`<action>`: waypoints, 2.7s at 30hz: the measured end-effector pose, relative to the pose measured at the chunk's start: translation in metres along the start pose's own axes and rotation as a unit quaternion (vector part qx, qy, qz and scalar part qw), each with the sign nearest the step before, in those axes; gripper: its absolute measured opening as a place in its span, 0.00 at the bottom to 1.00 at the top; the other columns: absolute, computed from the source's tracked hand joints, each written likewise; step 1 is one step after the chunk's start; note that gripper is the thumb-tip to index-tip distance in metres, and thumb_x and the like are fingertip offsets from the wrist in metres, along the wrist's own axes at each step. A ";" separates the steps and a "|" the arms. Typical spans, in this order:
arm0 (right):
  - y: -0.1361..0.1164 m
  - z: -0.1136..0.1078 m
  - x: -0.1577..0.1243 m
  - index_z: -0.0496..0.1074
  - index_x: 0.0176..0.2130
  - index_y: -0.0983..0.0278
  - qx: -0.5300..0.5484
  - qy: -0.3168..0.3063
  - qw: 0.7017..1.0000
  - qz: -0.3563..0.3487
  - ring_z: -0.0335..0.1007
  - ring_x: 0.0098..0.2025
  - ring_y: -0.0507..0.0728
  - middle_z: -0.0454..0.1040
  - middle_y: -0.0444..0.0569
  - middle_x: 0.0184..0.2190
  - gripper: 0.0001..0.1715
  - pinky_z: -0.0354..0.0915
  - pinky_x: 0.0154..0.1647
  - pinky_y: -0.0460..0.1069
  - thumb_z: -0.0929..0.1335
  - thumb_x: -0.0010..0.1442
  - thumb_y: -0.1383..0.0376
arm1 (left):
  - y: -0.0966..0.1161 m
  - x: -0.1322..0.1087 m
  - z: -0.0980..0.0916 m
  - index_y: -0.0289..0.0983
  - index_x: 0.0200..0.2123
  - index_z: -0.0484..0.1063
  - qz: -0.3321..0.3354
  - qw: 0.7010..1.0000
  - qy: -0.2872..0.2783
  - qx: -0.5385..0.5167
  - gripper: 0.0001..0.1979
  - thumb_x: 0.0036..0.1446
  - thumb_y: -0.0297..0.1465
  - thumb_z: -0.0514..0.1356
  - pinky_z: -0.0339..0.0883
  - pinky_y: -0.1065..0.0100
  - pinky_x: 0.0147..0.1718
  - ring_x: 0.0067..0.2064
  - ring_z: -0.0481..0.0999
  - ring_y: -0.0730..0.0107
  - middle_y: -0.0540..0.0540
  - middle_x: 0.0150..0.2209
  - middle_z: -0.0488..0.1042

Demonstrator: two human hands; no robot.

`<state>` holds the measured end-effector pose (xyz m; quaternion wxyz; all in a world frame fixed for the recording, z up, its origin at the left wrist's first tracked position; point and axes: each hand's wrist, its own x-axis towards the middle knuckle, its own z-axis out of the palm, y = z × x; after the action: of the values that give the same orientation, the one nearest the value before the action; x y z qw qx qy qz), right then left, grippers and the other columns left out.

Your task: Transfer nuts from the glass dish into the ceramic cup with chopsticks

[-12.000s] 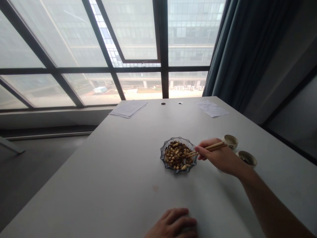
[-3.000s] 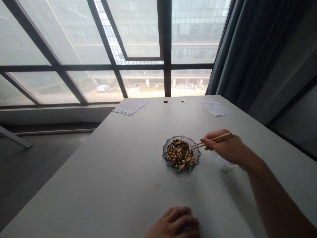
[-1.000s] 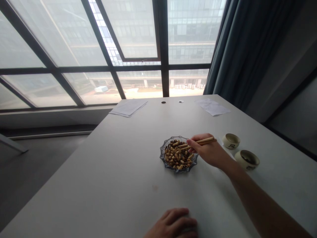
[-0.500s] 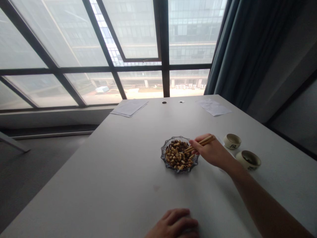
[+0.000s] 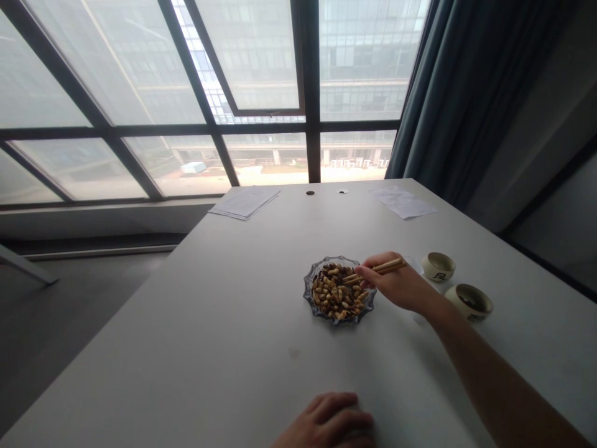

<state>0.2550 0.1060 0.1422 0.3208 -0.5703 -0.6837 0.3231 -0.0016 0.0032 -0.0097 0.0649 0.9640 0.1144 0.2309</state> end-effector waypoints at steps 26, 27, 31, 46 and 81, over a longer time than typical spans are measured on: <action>0.014 -0.009 0.001 0.81 0.30 0.64 0.060 0.095 0.993 0.022 0.83 0.31 0.61 0.83 0.51 0.28 0.22 0.78 0.31 0.49 0.71 0.63 0.50 | 0.001 -0.002 -0.001 0.43 0.54 0.73 0.000 0.999 -0.032 -0.003 0.13 0.71 0.39 0.59 0.61 0.71 0.63 0.63 0.67 0.68 0.51 0.56 0.77; 0.012 -0.015 -0.004 0.82 0.31 0.64 0.074 0.118 0.990 0.037 0.83 0.31 0.61 0.83 0.52 0.29 0.21 0.79 0.32 0.50 0.72 0.62 0.49 | 0.001 -0.002 -0.002 0.43 0.55 0.73 0.000 0.999 -0.034 0.000 0.13 0.71 0.39 0.59 0.61 0.71 0.63 0.63 0.68 0.67 0.51 0.56 0.77; 0.006 -0.047 -0.036 0.82 0.34 0.66 0.144 0.217 0.962 0.080 0.84 0.30 0.62 0.83 0.57 0.30 0.22 0.81 0.34 0.51 0.76 0.56 0.49 | 0.000 -0.001 -0.002 0.42 0.55 0.72 -0.001 0.999 -0.038 -0.005 0.13 0.71 0.37 0.59 0.62 0.70 0.63 0.63 0.68 0.66 0.49 0.56 0.77; 0.146 -0.107 -0.199 0.81 0.27 0.60 0.285 0.536 0.785 0.124 0.83 0.30 0.59 0.80 0.54 0.29 0.13 0.80 0.39 0.46 0.74 0.60 0.56 | 0.003 -0.001 -0.003 0.43 0.56 0.69 -0.049 0.994 -0.064 -0.074 0.19 0.63 0.28 0.61 0.67 0.61 0.62 0.64 0.68 0.59 0.49 0.60 0.74; 0.057 -0.003 -0.086 0.81 0.37 0.64 0.165 0.234 0.957 -0.058 0.83 0.32 0.59 0.83 0.52 0.31 0.18 0.79 0.36 0.52 0.72 0.64 0.52 | 0.000 0.000 -0.001 0.41 0.56 0.70 -0.016 0.998 -0.043 -0.051 0.14 0.70 0.37 0.58 0.66 0.64 0.62 0.63 0.69 0.61 0.48 0.59 0.75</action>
<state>0.3028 0.0293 0.0916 0.5792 -0.5284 -0.5591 0.2698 -0.0019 0.0034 -0.0093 0.1222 0.9666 0.1149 0.1938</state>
